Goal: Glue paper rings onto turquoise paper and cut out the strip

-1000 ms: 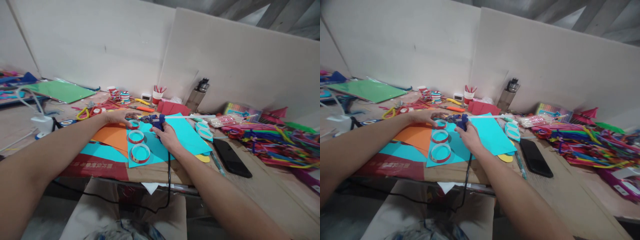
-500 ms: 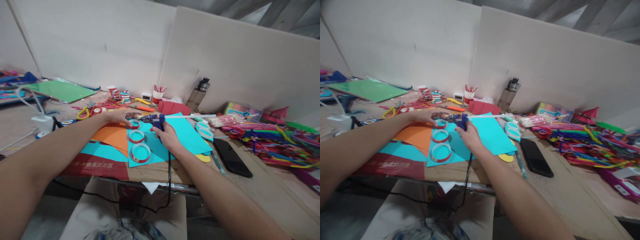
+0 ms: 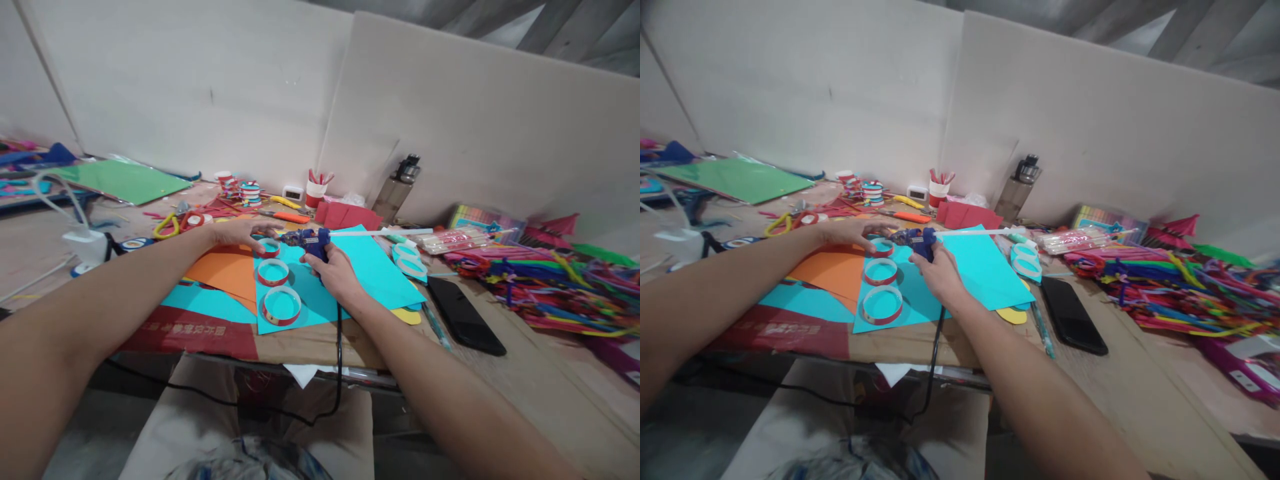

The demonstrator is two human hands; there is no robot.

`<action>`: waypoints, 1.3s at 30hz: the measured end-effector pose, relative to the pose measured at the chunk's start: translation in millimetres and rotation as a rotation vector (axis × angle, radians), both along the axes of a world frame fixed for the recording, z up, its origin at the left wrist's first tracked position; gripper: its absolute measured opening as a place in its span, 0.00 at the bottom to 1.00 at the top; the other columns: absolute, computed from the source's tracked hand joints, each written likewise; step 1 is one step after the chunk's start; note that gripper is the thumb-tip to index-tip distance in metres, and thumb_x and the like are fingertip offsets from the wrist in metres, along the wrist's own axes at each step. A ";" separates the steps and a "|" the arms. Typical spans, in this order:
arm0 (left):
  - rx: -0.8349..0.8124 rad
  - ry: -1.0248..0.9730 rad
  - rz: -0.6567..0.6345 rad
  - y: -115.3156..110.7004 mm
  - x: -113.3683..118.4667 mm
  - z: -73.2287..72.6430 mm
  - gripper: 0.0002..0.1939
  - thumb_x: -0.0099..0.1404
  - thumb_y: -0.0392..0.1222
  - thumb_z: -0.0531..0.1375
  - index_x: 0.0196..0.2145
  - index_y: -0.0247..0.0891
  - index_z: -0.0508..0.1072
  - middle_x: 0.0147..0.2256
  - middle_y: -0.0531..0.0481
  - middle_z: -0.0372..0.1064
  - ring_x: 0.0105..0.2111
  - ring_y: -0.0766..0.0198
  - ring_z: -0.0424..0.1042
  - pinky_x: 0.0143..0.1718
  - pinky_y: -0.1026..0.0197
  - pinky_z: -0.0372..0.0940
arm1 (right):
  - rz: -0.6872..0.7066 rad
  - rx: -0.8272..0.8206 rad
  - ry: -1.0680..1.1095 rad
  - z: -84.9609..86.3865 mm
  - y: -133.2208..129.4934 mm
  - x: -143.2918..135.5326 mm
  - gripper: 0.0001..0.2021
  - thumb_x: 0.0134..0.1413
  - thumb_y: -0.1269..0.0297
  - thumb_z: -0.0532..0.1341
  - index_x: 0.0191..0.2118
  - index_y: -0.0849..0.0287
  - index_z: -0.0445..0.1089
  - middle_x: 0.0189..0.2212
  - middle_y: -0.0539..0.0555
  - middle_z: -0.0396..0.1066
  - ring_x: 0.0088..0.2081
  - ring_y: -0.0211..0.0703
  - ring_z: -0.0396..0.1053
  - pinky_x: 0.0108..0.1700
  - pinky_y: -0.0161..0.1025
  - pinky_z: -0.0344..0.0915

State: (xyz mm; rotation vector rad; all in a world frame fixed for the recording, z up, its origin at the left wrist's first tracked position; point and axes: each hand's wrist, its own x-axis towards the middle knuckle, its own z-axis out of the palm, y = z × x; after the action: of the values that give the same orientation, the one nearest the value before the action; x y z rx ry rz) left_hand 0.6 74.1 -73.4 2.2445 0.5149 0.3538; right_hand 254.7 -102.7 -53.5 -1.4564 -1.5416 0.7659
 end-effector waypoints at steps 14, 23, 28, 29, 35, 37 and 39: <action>0.027 -0.004 0.009 1.6 1.3 0.9 0.44 0.58 0.51 0.71 0.69 0.48 0.60 0.65 0.41 0.64 0.64 0.48 0.64 0.61 0.50 0.63 | -0.010 0.004 -0.086 4.2 -1.5 0.5 0.16 0.52 0.56 0.63 0.44 0.60 0.73 0.28 0.50 0.72 0.26 0.39 0.66 0.29 0.37 0.63; 0.028 -0.007 -0.005 2.3 -0.2 -0.6 0.44 0.59 0.50 0.70 0.70 0.48 0.60 0.64 0.42 0.66 0.64 0.49 0.65 0.62 0.51 0.62 | -0.011 0.002 -0.072 3.8 -2.0 -0.2 0.17 0.52 0.56 0.63 0.46 0.60 0.73 0.29 0.50 0.73 0.26 0.39 0.66 0.30 0.37 0.63; 0.017 -0.007 0.010 1.7 -1.0 -0.7 0.46 0.58 0.51 0.71 0.70 0.48 0.59 0.64 0.41 0.67 0.65 0.47 0.64 0.62 0.49 0.63 | -0.003 -0.003 -0.056 3.0 -1.9 0.3 0.18 0.53 0.56 0.63 0.48 0.60 0.72 0.33 0.53 0.77 0.26 0.38 0.66 0.29 0.36 0.63; 0.020 -0.009 0.009 1.6 -1.0 -0.6 0.45 0.58 0.51 0.71 0.70 0.47 0.59 0.64 0.40 0.66 0.64 0.47 0.65 0.61 0.49 0.63 | -0.002 -0.001 -0.057 2.9 -1.7 0.3 0.18 0.53 0.56 0.63 0.48 0.60 0.72 0.33 0.53 0.77 0.26 0.38 0.66 0.29 0.36 0.63; 0.004 -0.014 0.003 1.4 -0.5 -0.9 0.45 0.59 0.50 0.70 0.70 0.49 0.60 0.65 0.42 0.64 0.65 0.48 0.64 0.63 0.49 0.62 | -0.002 0.008 -0.075 2.1 -1.1 0.6 0.18 0.53 0.56 0.63 0.47 0.60 0.73 0.31 0.52 0.76 0.27 0.40 0.68 0.29 0.37 0.63; 0.004 -0.012 0.010 1.3 -0.6 -1.1 0.44 0.59 0.50 0.71 0.69 0.49 0.60 0.65 0.42 0.64 0.65 0.48 0.63 0.64 0.49 0.61 | -0.001 0.008 -0.077 1.7 -1.0 0.9 0.18 0.53 0.56 0.63 0.47 0.60 0.73 0.31 0.52 0.76 0.27 0.40 0.68 0.30 0.37 0.64; 0.004 -0.008 0.018 1.1 -0.8 -1.1 0.45 0.58 0.50 0.71 0.69 0.49 0.60 0.65 0.42 0.65 0.65 0.47 0.64 0.63 0.49 0.62 | 0.001 0.008 -0.079 1.2 -0.7 1.2 0.18 0.53 0.55 0.63 0.47 0.60 0.73 0.33 0.53 0.76 0.27 0.39 0.67 0.30 0.37 0.64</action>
State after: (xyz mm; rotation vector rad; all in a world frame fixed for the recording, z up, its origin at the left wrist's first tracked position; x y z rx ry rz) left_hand -0.2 75.3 -74.5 2.2425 0.5308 0.3737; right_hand 255.8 -103.3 -52.3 -1.4962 -1.6029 0.7090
